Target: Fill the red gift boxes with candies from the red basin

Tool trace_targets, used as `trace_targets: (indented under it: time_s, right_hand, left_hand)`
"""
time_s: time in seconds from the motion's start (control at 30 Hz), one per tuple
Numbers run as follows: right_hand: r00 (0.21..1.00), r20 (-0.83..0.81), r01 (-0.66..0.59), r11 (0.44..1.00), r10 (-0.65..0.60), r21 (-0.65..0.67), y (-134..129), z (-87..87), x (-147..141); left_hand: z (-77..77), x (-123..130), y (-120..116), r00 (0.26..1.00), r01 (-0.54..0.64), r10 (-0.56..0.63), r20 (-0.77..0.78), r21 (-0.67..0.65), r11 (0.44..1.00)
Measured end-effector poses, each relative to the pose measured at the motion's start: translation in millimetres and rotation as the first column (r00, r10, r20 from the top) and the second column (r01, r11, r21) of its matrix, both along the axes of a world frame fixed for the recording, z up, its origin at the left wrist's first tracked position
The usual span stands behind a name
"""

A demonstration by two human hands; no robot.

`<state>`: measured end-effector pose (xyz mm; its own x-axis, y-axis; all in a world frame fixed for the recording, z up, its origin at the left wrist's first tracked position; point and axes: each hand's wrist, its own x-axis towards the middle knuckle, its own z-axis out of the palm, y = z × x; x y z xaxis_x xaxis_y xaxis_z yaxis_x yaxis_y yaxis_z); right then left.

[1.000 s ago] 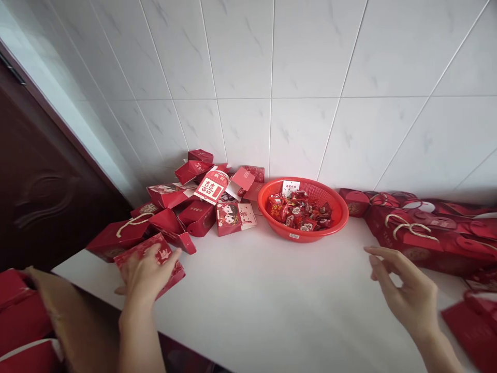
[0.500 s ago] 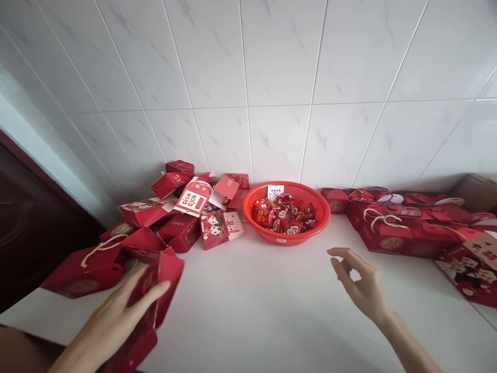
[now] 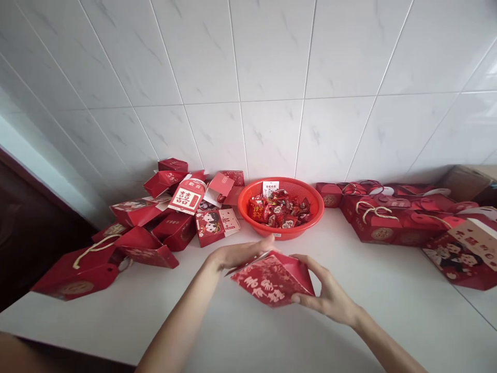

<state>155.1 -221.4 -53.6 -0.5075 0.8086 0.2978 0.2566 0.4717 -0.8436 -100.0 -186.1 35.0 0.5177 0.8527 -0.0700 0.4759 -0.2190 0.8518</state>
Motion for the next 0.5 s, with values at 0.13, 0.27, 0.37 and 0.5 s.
trace_targets:
  time_s: [0.13,0.27,0.37,0.5]
  right_hand:
    - [0.99,-0.113,0.063,0.986,-0.081,-0.154,9.9,-4.3,-1.8]
    - [0.985,-0.089,0.125,0.971,-0.146,-0.206,15.5,-17.4,-6.8]
    - [0.978,-0.007,0.204,0.954,-0.211,-0.219,16.4,-29.3,-12.8]
    - [0.966,0.011,0.255,0.95,-0.257,-0.183,18.9,-45.0,-19.5]
  left_hand:
    - [9.6,-17.1,3.9,0.995,0.012,0.005,0.099,-0.171,0.985]
    - [13.1,-15.8,3.2,0.997,-0.053,0.05,-0.056,-0.054,0.997]
    - [6.9,-5.9,5.1,0.995,-0.078,0.08,-0.052,0.028,0.997]
    - [-2.9,0.6,14.6,0.993,-0.089,0.095,-0.068,0.082,0.993]
